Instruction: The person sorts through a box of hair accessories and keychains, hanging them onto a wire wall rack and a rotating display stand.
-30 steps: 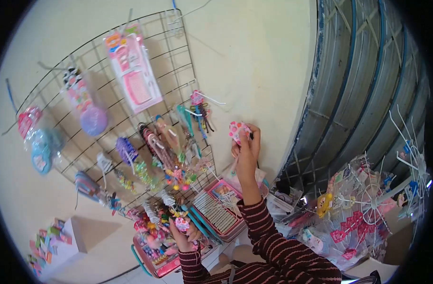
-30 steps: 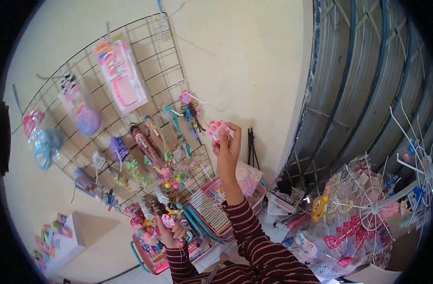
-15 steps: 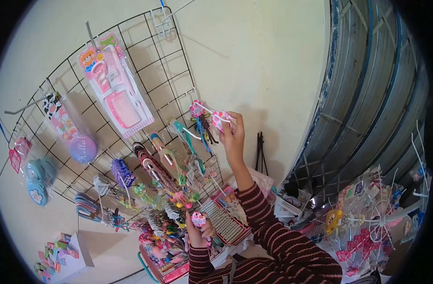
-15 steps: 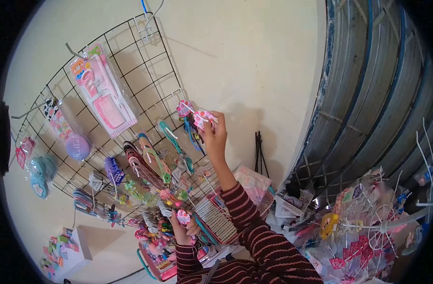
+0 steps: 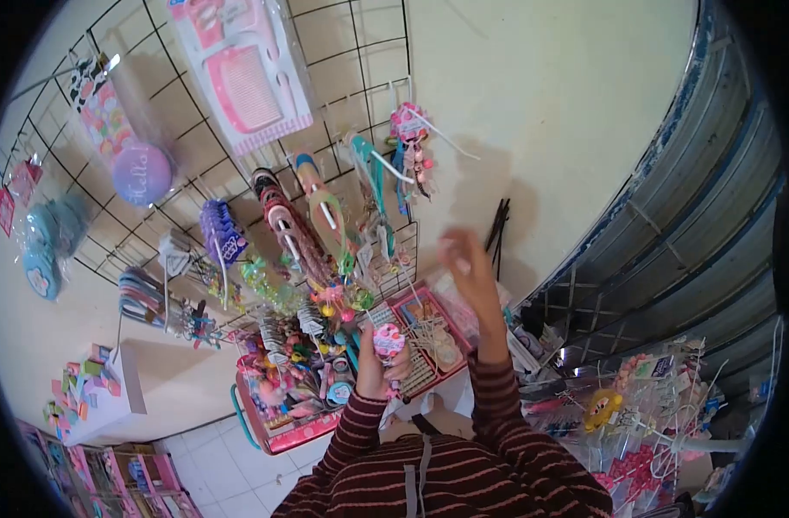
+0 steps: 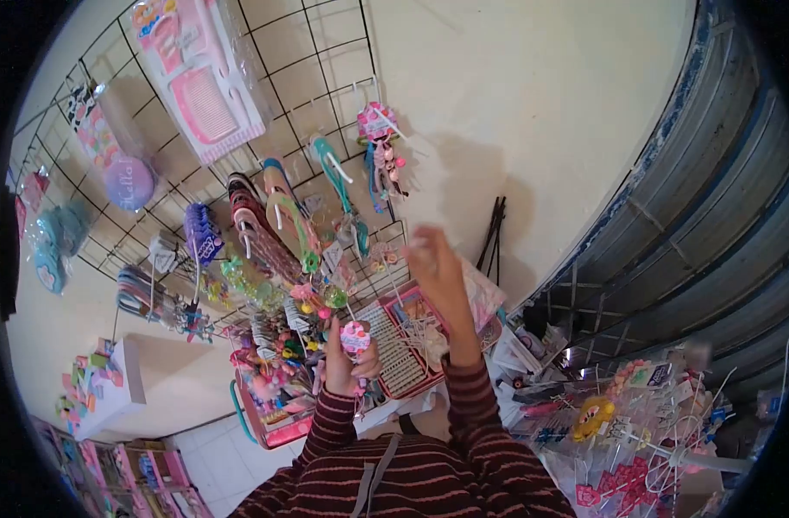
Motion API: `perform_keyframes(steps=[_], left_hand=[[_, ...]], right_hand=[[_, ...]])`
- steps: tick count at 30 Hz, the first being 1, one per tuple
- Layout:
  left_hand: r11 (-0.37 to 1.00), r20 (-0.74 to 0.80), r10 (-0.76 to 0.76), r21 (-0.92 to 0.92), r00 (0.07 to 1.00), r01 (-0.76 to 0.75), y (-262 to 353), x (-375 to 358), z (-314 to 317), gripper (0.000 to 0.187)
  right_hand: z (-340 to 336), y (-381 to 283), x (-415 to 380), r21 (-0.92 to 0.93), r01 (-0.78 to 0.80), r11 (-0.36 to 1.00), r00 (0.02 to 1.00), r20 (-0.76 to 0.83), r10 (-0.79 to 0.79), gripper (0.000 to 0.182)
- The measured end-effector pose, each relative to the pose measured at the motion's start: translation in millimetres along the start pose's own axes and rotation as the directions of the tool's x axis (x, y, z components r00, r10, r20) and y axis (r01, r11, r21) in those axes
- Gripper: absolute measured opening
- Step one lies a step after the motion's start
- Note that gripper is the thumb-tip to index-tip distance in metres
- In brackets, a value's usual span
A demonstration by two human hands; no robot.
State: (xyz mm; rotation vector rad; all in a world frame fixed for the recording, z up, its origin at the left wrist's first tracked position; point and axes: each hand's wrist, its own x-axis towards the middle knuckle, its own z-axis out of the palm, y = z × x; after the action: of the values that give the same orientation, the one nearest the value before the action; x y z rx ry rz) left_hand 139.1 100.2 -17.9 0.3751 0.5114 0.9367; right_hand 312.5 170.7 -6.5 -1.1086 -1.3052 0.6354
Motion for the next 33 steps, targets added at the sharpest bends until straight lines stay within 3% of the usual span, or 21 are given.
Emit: perform_keyframes(steps=[1,3,4,6,8,10,11,12,14,20,27,30,32,33], left_hand=[[0.999,0.074,-0.024,0.044,0.997,0.021,-1.7,2.8,-0.1,0.053],[0.991,0.203,-0.069,0.124,0.977,0.044,-6.1,10.1,-4.7,0.053],[0.99,0.207,-0.077,0.13,0.975,0.05,-8.4,11.8,-1.6,0.053],[0.992,0.055,-0.059,0.119,0.997,0.052,-12.5,15.7,8.2,0.06],[0.985,0.065,-0.059,0.168,0.996,0.048,-14.2,14.4,15.6,0.054],[0.886,0.16,0.033,0.453,0.987,-0.103,-17.0,13.4,21.6,0.042],[0.864,0.273,0.007,0.482,0.962,-0.143,-18.0,15.0,13.3,0.029],[0.862,0.282,0.004,0.485,0.959,-0.146,-19.4,13.1,14.6,0.029],[0.884,0.253,0.023,0.446,0.967,-0.138,-21.5,9.6,20.1,0.024],[0.849,0.26,0.061,0.494,0.964,-0.187,-13.9,6.0,14.2,0.024],[0.832,0.167,0.19,0.496,0.967,-0.249,-3.8,-0.1,-4.7,0.02],[0.82,0.125,0.227,0.511,0.966,-0.259,0.6,-7.6,-11.1,0.02],[0.821,0.118,0.24,0.506,0.964,-0.266,3.2,-15.4,-14.6,0.02],[0.821,0.105,0.259,0.499,0.96,-0.277,3.8,-19.7,-18.2,0.02]], right_hand=[[1.0,-3.6,-22.0,0.117,-0.038,0.992,0.989,0.143,0.021,0.038],[3.4,-26.7,-48.8,0.043,-0.007,0.999,0.9,0.437,-0.012,0.03],[6.8,-26.8,-56.2,0.041,-0.006,0.999,0.904,0.428,-0.012,0.03],[10.7,-25.9,-63.0,0.186,-0.021,0.982,0.904,0.423,-0.061,0.019],[7.9,-20.8,-60.9,0.185,0.011,0.983,0.934,0.349,-0.076,0.016],[5.3,-20.5,-50.1,0.52,-0.245,0.818,0.969,0.137,0.204,0.014],[2.1,-22.7,-39.4,0.498,-0.233,0.835,0.963,-0.005,0.271,0.013],[-3.0,-40.0,-26.8,0.497,-0.223,0.838,0.964,-0.013,0.265,0.013],[-13.4,-80.4,-3.2,0.531,-0.057,0.846,0.993,-0.06,0.105,0.016],[-22.4,-104.5,41.3,0.441,0.083,0.894,0.995,-0.078,-0.054,0.016],[-9.8,-85.3,70.2,0.447,0.059,0.892,0.998,-0.051,-0.041,0.023],[7.5,-70.8,92.7,0.447,0.162,0.88,0.983,-0.154,-0.102,0.028],[20.3,-60.9,114.2,0.453,0.044,0.89,0.976,-0.209,0.058,0.033],[27.8,-51.1,124.9,0.495,0.061,0.867,0.972,-0.227,0.061,0.034]])
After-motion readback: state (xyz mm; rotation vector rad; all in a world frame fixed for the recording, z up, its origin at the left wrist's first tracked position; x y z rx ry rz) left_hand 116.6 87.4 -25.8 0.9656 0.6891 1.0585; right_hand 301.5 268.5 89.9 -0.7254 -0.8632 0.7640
